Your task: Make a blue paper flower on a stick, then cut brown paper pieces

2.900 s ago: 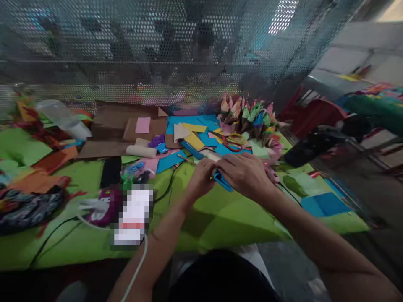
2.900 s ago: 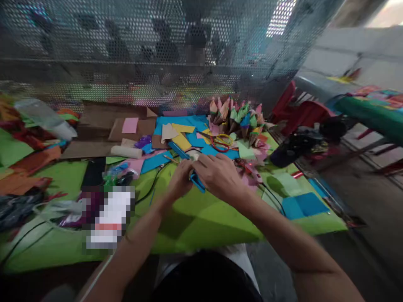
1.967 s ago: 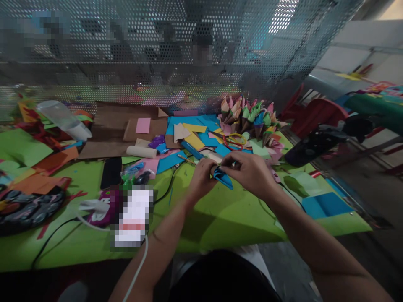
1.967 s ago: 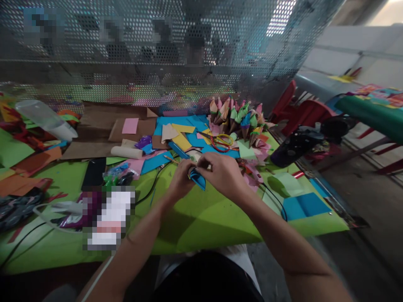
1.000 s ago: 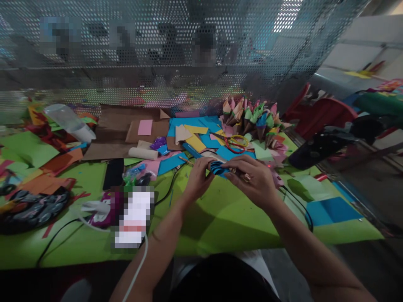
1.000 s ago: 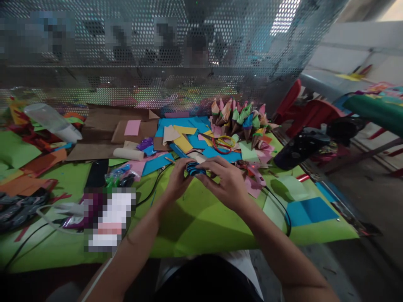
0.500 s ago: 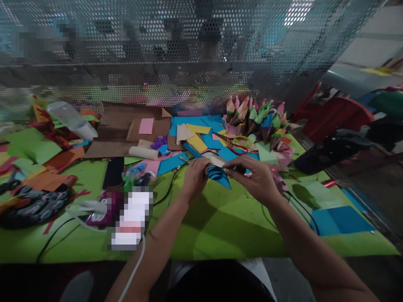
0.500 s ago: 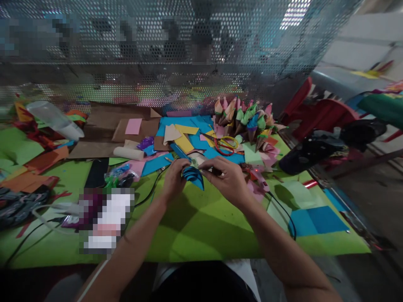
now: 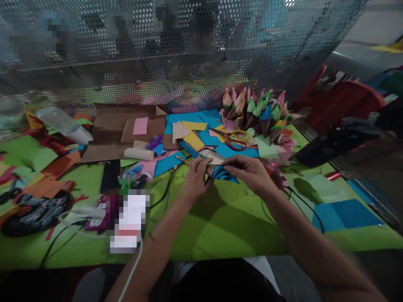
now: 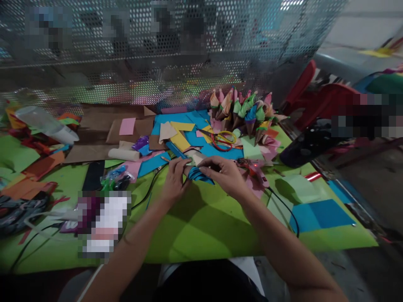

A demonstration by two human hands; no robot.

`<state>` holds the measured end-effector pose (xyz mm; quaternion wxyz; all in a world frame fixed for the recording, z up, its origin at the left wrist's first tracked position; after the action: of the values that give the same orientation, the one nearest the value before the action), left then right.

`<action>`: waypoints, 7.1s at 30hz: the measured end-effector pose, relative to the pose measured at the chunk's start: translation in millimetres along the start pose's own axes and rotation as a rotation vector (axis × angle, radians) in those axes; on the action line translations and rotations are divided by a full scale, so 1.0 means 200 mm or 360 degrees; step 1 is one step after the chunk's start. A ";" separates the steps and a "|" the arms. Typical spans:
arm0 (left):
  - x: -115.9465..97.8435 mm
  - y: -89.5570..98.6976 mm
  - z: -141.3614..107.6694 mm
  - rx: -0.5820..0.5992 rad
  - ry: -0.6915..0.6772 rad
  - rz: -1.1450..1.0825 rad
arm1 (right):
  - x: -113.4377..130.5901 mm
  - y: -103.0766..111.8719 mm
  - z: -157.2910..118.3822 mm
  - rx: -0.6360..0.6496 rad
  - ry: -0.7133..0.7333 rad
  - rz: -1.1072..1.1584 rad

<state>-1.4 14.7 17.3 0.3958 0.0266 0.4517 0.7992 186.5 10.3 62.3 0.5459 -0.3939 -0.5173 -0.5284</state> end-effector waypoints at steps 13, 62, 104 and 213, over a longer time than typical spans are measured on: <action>0.02 -0.05 0.02 0.0169 -0.0169 0.0062 | -0.01 0.00 0.01 0.0089 -0.0149 0.0029; 0.02 -0.03 0.00 0.0164 -0.0206 0.0109 | -0.05 -0.01 0.05 0.0267 -0.0433 0.0316; 0.02 -0.02 0.01 0.0355 -0.0215 -0.0059 | -0.02 0.07 0.04 0.0502 0.0039 -0.0321; 0.04 -0.04 0.02 0.0740 0.0412 -0.0719 | 0.01 0.01 0.00 0.0243 0.0373 -0.1174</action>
<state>0.5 24.2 10.5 0.4855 -0.0863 0.6625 0.5639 188.9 11.3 65.0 0.4025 -0.0768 -0.5962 -0.6904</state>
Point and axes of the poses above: each hand's wrist, its own z-axis towards the middle knuckle, its own y-axis out of the back of the hand, x = y × z, the point moved 3 cm from there along z, towards the middle knuckle, and after that the axes turned 3 degrees about z, right-handed, at the moved point
